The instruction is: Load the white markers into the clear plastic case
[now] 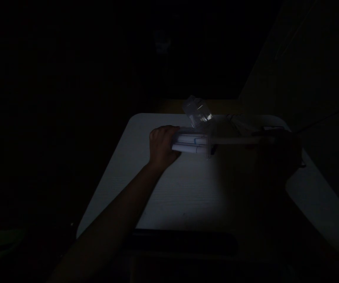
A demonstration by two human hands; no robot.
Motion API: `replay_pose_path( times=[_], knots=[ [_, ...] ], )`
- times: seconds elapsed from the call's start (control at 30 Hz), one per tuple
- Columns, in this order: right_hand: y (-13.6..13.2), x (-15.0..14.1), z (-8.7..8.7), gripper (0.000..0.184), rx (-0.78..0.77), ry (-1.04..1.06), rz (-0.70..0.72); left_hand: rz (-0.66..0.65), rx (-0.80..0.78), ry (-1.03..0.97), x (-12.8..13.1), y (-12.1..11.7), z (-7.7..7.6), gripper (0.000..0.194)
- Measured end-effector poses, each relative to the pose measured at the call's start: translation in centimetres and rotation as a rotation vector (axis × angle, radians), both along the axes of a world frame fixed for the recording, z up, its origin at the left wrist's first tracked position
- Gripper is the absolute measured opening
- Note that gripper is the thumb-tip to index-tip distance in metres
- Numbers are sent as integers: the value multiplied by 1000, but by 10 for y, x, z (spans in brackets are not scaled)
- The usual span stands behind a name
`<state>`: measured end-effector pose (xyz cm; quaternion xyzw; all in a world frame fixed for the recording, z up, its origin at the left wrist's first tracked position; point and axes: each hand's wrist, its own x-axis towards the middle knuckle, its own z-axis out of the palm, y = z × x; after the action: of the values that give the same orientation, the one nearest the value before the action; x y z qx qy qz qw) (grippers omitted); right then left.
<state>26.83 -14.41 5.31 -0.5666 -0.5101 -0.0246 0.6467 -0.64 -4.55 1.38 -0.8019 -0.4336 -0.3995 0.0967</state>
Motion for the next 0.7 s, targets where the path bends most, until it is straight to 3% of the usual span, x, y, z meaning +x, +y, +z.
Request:
replay_pose_path(
  times=[0.17,0.5,0.7],
  knots=[
    [-4,-5,6,31,-68,-237,-10,12,-16,15,-1,0,0,64],
    [-6,-13,8,24,-186,-258,32,7,-24,8,0,0,1,61],
    [-4,-10,3,16,-51,-292,153,8,-14,7,0,0,0,61]
  ],
)
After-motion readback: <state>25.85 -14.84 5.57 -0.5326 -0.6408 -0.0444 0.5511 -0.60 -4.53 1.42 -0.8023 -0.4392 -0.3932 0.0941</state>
